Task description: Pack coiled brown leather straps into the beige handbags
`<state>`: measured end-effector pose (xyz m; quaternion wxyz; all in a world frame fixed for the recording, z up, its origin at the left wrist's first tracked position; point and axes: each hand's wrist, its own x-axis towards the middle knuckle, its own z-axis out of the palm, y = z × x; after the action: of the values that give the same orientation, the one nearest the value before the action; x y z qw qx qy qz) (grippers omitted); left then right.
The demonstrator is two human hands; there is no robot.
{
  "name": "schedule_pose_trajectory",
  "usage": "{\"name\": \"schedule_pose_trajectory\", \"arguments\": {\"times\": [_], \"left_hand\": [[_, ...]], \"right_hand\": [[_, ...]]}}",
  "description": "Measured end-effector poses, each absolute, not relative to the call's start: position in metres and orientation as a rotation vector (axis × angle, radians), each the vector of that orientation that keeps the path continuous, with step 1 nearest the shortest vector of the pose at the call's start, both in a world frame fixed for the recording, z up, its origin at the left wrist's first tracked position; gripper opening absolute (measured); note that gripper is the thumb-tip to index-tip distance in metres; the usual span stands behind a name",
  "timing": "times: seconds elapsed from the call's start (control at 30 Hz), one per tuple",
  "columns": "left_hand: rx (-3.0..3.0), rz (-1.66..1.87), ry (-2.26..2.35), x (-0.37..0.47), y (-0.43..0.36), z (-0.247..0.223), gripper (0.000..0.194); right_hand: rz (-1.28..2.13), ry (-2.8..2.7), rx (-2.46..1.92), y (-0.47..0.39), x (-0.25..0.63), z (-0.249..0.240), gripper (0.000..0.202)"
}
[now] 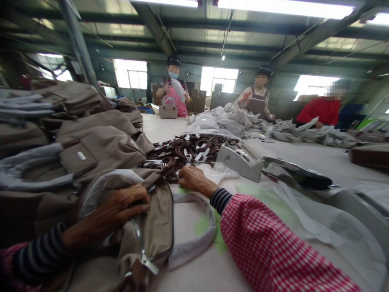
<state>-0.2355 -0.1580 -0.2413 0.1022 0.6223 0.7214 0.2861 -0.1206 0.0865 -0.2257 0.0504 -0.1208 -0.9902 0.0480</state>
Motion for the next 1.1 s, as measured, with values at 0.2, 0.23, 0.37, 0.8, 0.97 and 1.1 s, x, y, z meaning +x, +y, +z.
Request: {"name": "schedule_pose_trajectory", "arguments": {"times": [0.2,0.23,0.37,0.8,0.97,1.1], "left_hand": [[1.805,0.927,2.108,-0.237,-0.162,-0.242,0.027],[1.793,0.927,2.104,-0.237,-0.162,-0.241,0.027],[1.783,0.929,2.103,-0.236,-0.162,-0.238,0.028],[1.865,0.971,2.035,-0.242,-0.162,-0.246,0.027],[1.814,0.922,2.062,-0.239,-0.163,-0.24,0.028],[1.793,0.918,2.054,-0.237,-0.163,-0.237,0.028]], "right_hand": [[-0.009,-3.091,-0.356,0.08,-0.135,-0.223,0.014],[-0.038,-3.096,-0.35,0.081,-0.132,-0.219,0.015],[-0.145,-3.107,-0.322,0.088,-0.108,-0.198,0.012],[-0.112,-2.719,-0.038,0.06,-0.012,-0.203,0.012],[-0.039,-2.791,0.111,0.049,-0.012,-0.242,0.016],[0.042,-2.925,0.118,0.047,-0.014,-0.25,0.018]]}}
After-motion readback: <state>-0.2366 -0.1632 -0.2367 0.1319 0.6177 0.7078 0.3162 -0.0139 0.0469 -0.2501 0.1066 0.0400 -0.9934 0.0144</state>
